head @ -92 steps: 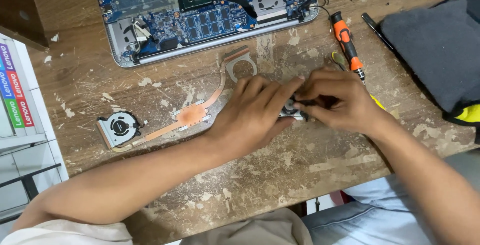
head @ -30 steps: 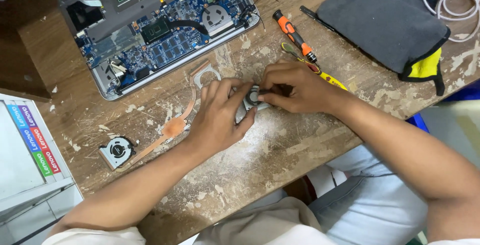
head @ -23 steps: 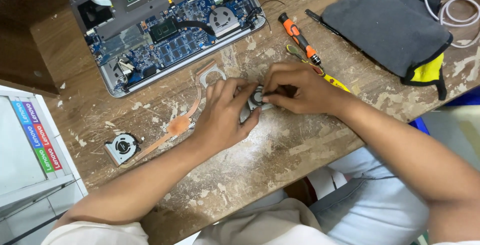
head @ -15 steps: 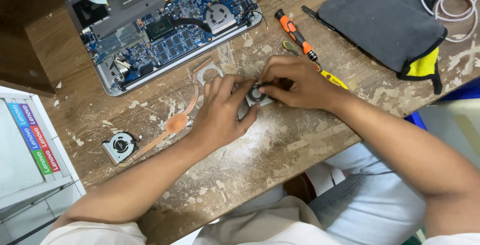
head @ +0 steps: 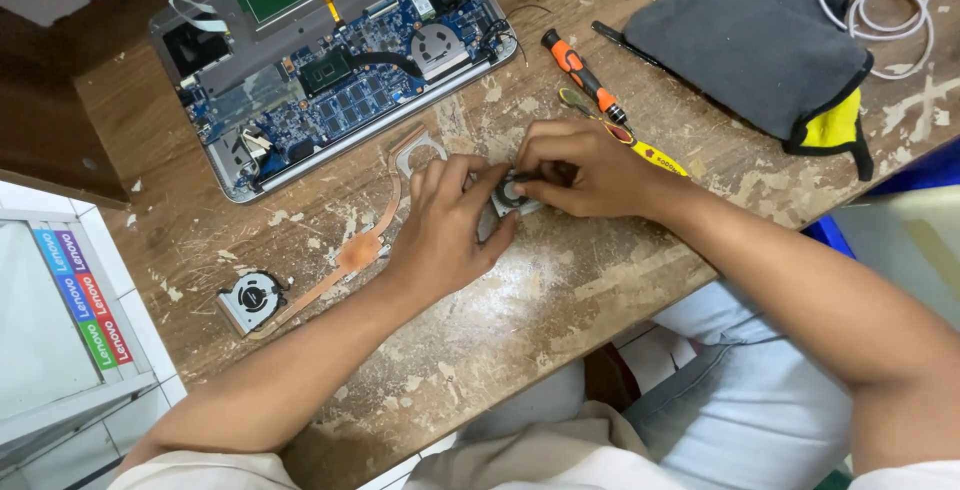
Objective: Using a screwdriver to disassemble or repair a laptop cooling fan on a workbench.
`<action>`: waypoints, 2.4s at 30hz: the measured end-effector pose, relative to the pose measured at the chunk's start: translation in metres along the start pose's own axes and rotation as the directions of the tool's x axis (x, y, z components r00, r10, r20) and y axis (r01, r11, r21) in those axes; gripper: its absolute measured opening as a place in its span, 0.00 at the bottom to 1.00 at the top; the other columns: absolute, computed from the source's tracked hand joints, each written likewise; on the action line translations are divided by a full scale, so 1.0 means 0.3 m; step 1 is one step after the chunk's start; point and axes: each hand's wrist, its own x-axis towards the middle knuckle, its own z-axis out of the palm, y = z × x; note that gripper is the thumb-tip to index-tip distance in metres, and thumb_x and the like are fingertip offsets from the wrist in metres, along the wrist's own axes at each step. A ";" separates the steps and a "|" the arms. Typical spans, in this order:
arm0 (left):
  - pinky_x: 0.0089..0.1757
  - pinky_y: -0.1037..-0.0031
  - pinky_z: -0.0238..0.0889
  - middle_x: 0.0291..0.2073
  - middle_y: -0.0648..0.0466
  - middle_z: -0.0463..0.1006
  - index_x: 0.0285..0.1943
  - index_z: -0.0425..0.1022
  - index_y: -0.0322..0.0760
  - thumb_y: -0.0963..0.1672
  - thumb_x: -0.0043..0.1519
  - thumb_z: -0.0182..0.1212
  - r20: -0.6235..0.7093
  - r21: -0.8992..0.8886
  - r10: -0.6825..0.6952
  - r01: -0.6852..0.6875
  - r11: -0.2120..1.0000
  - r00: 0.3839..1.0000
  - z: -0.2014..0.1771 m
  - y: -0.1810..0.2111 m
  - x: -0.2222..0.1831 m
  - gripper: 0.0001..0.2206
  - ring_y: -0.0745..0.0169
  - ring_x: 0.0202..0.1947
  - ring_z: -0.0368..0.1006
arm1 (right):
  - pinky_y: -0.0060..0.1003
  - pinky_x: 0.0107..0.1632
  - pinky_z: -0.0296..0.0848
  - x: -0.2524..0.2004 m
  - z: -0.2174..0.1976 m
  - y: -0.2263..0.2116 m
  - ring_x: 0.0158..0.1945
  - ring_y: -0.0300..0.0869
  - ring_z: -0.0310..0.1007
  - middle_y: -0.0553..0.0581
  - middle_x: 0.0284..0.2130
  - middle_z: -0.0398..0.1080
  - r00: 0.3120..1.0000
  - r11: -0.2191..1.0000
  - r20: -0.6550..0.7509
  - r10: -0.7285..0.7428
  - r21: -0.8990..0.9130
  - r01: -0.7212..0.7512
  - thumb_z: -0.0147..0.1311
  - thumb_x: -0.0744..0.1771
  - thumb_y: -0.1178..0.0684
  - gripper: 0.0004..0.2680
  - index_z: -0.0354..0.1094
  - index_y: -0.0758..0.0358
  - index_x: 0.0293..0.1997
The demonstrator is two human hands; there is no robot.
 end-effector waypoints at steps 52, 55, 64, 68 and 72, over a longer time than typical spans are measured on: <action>0.46 0.63 0.54 0.48 0.50 0.69 0.61 0.80 0.28 0.46 0.62 0.76 -0.056 -0.029 0.041 -0.043 0.999 0.998 0.008 -0.014 0.001 0.22 0.52 0.46 0.66 | 0.45 0.35 0.72 0.024 -0.028 -0.018 0.27 0.52 0.73 0.57 0.21 0.68 0.996 0.995 0.048 0.078 0.053 -0.081 0.70 0.67 0.62 0.07 0.71 0.66 0.37; 0.45 0.63 0.53 0.47 0.50 0.69 0.61 0.79 0.27 0.45 0.62 0.77 -0.079 -0.027 0.058 -0.060 0.998 0.995 0.017 -0.013 -0.008 0.22 0.50 0.46 0.66 | 0.44 0.34 0.72 0.004 -0.015 0.007 0.25 0.51 0.72 0.57 0.21 0.68 0.996 0.996 0.044 0.074 0.037 -0.076 0.72 0.66 0.63 0.07 0.73 0.66 0.37; 0.46 0.63 0.54 0.46 0.52 0.67 0.61 0.79 0.30 0.47 0.61 0.78 -0.112 0.017 0.094 -0.092 0.996 0.989 0.039 -0.030 -0.004 0.23 0.50 0.46 0.67 | 0.44 0.34 0.70 -0.003 -0.016 0.023 0.25 0.51 0.70 0.56 0.21 0.69 0.998 0.999 0.034 0.050 0.012 -0.051 0.72 0.66 0.65 0.07 0.73 0.67 0.37; 0.49 0.61 0.57 0.49 0.50 0.68 0.65 0.77 0.32 0.49 0.64 0.76 -0.054 0.018 0.054 -0.053 0.998 0.997 0.030 -0.023 -0.003 0.25 0.49 0.50 0.64 | 0.38 0.34 0.66 -0.017 -0.015 0.061 0.29 0.44 0.68 0.54 0.26 0.67 0.996 0.997 0.061 0.059 -0.045 -0.056 0.71 0.69 0.60 0.07 0.72 0.64 0.41; 0.52 0.61 0.61 0.54 0.48 0.69 0.71 0.75 0.33 0.50 0.66 0.75 0.025 0.015 0.009 -0.009 1.000 1.000 0.008 -0.012 0.003 0.27 0.47 0.55 0.62 | 0.36 0.38 0.64 -0.023 -0.009 0.063 0.34 0.40 0.65 0.53 0.31 0.66 0.998 0.990 0.055 0.031 -0.141 -0.023 0.70 0.71 0.58 0.08 0.70 0.64 0.43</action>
